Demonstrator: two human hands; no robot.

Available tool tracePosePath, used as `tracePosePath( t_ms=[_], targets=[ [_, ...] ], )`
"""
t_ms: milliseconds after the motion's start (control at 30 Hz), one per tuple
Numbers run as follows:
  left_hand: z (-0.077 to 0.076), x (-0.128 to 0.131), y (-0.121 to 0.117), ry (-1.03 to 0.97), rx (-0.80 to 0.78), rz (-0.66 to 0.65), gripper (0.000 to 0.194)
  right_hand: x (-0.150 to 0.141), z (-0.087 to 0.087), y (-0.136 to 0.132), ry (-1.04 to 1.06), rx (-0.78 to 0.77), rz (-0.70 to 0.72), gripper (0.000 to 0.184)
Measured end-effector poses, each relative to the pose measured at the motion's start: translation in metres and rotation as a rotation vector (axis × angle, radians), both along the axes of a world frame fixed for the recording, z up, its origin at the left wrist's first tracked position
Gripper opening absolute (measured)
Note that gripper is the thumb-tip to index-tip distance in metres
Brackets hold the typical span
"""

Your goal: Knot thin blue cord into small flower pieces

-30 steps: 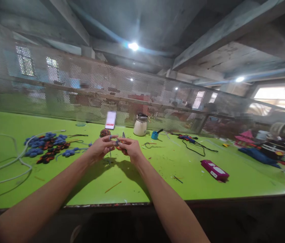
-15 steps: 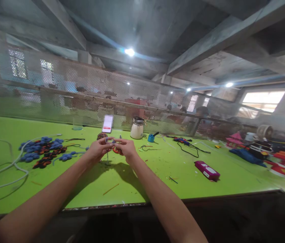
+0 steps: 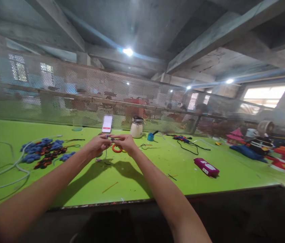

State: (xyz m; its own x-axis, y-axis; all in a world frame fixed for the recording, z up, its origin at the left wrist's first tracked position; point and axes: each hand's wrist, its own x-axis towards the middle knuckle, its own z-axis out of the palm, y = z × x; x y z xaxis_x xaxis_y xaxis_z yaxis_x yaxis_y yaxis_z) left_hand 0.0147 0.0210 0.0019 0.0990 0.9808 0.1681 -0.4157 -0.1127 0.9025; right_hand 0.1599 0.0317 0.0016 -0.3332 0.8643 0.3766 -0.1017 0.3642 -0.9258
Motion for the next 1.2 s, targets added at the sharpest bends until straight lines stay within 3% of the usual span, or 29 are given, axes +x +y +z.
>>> tracePosePath(
  t_ms=[267, 667, 1200],
  targets=[
    [-0.019, -0.005, 0.001, 0.041, 0.017, -0.088, 0.032, 0.01, -0.017, -0.003, 0.003, 0.042, 0.018, 0.038],
    [-0.016, -0.003, -0.006, -0.003, 0.009, -0.015, 0.042, 0.004, -0.02, -0.008, 0.174, -0.201, -0.049, 0.043],
    [-0.015, 0.001, -0.01, -0.062, -0.001, 0.03, 0.037, 0.007, -0.023, -0.005, 0.194, -0.189, 0.008, 0.041]
  ],
)
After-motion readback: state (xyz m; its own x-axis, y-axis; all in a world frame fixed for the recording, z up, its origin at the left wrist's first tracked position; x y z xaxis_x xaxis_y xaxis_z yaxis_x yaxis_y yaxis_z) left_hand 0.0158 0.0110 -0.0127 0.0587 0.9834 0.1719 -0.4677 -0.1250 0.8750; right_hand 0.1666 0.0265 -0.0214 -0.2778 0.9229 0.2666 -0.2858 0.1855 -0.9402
